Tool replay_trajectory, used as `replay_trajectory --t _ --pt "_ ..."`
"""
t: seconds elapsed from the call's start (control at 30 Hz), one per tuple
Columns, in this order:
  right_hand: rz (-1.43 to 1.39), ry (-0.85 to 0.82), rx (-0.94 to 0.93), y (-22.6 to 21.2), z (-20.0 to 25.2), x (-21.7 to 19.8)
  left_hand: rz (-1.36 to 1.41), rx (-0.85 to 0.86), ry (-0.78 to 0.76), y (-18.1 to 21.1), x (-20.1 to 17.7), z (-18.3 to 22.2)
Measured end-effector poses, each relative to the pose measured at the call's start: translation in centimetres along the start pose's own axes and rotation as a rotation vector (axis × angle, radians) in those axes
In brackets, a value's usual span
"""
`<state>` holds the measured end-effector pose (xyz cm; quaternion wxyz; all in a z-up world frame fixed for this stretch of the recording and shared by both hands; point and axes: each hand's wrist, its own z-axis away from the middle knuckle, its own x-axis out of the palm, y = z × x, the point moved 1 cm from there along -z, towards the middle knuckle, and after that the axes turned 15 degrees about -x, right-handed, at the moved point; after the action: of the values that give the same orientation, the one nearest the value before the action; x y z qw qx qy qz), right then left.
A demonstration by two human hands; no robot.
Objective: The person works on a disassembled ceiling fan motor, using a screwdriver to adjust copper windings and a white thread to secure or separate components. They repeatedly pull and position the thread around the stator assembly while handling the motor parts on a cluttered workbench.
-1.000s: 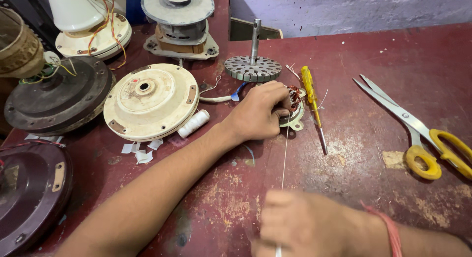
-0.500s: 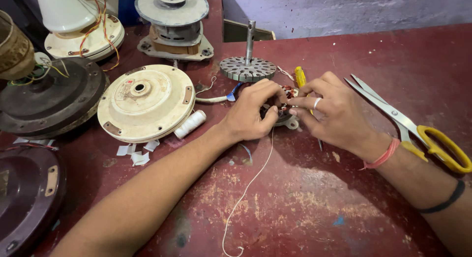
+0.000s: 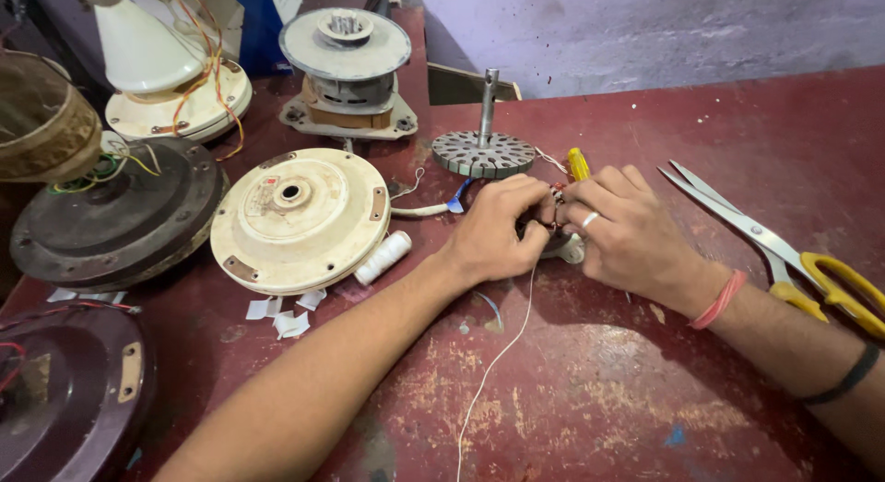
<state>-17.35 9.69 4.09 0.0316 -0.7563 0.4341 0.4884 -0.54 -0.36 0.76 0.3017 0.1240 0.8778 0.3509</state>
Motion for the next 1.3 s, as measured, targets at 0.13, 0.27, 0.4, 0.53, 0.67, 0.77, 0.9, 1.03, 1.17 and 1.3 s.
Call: replay_trajectory --t 0.13,0.27,0.4,0.53,0.67,0.77,0.9,1.03,1.17,1.3 --pt "-0.126 0.129 -0.001 0.4 0.5 -0.2 0.001 0.053 0.009 0.4 -0.2 0.1" --pt "-0.205 0.148 0.013 1.1 1.1 -0.5 -0.002 0.031 -0.01 0.7 -0.3 0.3" --pt "-0.252 0.158 0.053 1.6 1.4 -0.6 -0.047 0.035 -0.013 1.0 -0.3 0.4" --pt "-0.275 0.146 0.049 1.7 1.5 -0.5 -0.114 0.03 -0.021 1.3 -0.2 0.3" --pt "-0.272 0.147 0.034 1.6 1.2 -1.0 -0.145 0.024 -0.019 1.9 -0.1 0.2" --pt "-0.269 0.155 0.046 1.4 1.0 -1.6 -0.126 0.02 -0.035 2.2 -0.1 -0.1" --pt "-0.267 0.21 0.01 1.2 1.1 -2.1 -0.132 0.023 -0.06 1.9 -0.3 0.0" --pt "-0.303 0.211 -0.078 0.4 0.9 -2.4 -0.077 -0.002 -0.015 1.6 -0.9 0.6" --pt "-0.306 0.117 -0.148 -0.8 0.3 -1.7 -0.024 -0.071 0.072 0.8 -1.1 0.6" --pt "-0.278 0.08 -0.115 -1.7 0.0 -0.9 0.107 -0.186 0.131 0.0 -1.0 0.3"
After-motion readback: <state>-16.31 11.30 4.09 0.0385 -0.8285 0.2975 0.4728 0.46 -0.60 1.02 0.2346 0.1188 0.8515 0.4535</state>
